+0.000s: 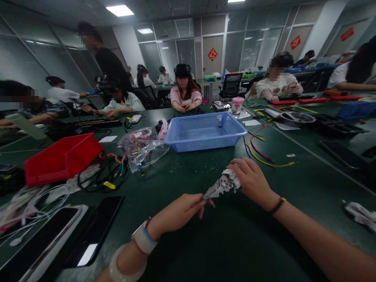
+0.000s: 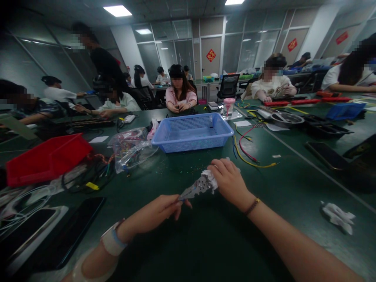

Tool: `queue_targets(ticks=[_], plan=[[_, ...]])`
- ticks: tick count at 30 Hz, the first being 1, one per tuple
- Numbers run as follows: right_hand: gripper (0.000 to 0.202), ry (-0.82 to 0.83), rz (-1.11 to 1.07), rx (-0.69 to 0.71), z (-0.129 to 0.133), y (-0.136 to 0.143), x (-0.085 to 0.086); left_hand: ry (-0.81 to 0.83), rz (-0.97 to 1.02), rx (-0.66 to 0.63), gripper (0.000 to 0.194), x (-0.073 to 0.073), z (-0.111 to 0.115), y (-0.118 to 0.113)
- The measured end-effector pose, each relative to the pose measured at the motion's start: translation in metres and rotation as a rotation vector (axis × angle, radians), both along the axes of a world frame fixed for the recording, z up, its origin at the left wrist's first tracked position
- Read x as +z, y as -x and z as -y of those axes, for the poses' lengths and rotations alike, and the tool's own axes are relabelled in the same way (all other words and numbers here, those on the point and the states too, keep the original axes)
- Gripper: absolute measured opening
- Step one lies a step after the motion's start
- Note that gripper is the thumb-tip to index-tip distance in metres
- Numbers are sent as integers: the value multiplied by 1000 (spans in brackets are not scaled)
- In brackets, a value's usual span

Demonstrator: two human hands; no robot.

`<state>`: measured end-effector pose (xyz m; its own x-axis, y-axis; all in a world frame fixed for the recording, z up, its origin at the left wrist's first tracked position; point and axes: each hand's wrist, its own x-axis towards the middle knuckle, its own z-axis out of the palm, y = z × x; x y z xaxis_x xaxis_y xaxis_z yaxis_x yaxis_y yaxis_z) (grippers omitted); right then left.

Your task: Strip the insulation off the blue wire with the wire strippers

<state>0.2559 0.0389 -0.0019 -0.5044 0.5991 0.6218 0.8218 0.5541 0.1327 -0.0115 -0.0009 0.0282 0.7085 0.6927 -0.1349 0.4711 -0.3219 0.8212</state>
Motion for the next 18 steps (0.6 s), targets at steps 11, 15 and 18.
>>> queue_targets(ticks=[11, 15, 18], plan=[[40, 18, 73, 103, 1, -5, 1, 602, 286, -67, 26, -8, -3, 1], [46, 28, 106, 36, 4, -1, 2, 643, 379, -8, 27, -9, -3, -1], [51, 32, 124, -18, 6, 5, 4, 643, 393, 24, 27, -11, -3, -3]])
